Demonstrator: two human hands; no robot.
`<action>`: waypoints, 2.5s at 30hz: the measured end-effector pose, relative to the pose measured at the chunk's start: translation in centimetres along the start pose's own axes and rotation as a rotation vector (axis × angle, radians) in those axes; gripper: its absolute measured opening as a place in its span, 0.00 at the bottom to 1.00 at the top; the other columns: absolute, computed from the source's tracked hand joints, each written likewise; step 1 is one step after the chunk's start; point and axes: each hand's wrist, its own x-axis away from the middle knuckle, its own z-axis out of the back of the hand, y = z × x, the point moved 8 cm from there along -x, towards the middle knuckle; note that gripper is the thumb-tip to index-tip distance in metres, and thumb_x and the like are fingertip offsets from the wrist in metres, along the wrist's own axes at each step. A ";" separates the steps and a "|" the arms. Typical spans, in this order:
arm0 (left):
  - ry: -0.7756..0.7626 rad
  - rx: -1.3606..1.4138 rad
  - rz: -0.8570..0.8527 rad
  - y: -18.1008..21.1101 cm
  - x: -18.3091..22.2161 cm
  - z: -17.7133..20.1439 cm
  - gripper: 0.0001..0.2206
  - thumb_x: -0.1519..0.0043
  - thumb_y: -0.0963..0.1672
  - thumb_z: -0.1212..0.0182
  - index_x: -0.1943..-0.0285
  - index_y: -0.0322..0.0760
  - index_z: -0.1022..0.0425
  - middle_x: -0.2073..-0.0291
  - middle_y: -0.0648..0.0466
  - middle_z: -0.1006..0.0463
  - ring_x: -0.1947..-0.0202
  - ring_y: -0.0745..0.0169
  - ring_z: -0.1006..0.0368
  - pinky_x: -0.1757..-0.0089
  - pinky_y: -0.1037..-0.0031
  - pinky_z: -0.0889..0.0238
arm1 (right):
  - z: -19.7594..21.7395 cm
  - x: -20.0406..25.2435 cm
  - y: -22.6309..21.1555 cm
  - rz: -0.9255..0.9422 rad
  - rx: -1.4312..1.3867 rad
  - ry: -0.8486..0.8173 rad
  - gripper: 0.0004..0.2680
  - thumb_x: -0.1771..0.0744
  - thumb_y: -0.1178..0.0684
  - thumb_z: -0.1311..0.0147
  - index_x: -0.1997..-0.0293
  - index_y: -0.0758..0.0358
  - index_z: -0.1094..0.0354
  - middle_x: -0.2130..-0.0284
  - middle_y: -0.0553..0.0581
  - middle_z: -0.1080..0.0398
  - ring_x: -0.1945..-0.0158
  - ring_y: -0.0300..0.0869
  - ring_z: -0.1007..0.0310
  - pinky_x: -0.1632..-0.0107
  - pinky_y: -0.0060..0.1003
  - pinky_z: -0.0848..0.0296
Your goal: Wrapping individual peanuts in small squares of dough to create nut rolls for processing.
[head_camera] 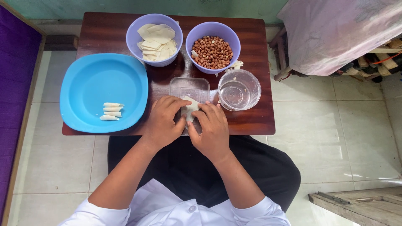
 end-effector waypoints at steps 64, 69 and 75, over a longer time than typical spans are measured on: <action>-0.470 -0.281 0.103 -1.7 -18.8 -6.7 0.08 0.45 0.39 0.40 0.60 0.33 0.16 0.67 0.40 0.16 0.60 0.35 0.18 0.58 0.53 0.23 | -3.4 -18.7 12.0 -0.240 0.517 -0.709 0.10 0.39 0.53 0.44 0.59 0.61 0.20 0.63 0.60 0.19 0.50 0.57 0.19 0.34 0.56 0.38; -0.476 -0.316 0.100 -2.8 -19.0 -8.1 0.08 0.45 0.40 0.39 0.60 0.34 0.16 0.67 0.43 0.16 0.60 0.38 0.18 0.58 0.54 0.23 | -4.3 -18.4 13.0 -0.277 0.522 -0.703 0.10 0.40 0.51 0.44 0.61 0.56 0.19 0.65 0.58 0.19 0.52 0.57 0.19 0.45 0.52 0.31; -0.452 -0.262 0.089 -2.7 -18.5 -7.2 0.07 0.45 0.40 0.39 0.61 0.34 0.16 0.67 0.41 0.16 0.60 0.35 0.18 0.58 0.51 0.23 | -1.8 -19.0 10.8 -0.275 0.492 -0.686 0.10 0.39 0.47 0.45 0.61 0.52 0.18 0.64 0.57 0.18 0.50 0.56 0.19 0.43 0.49 0.32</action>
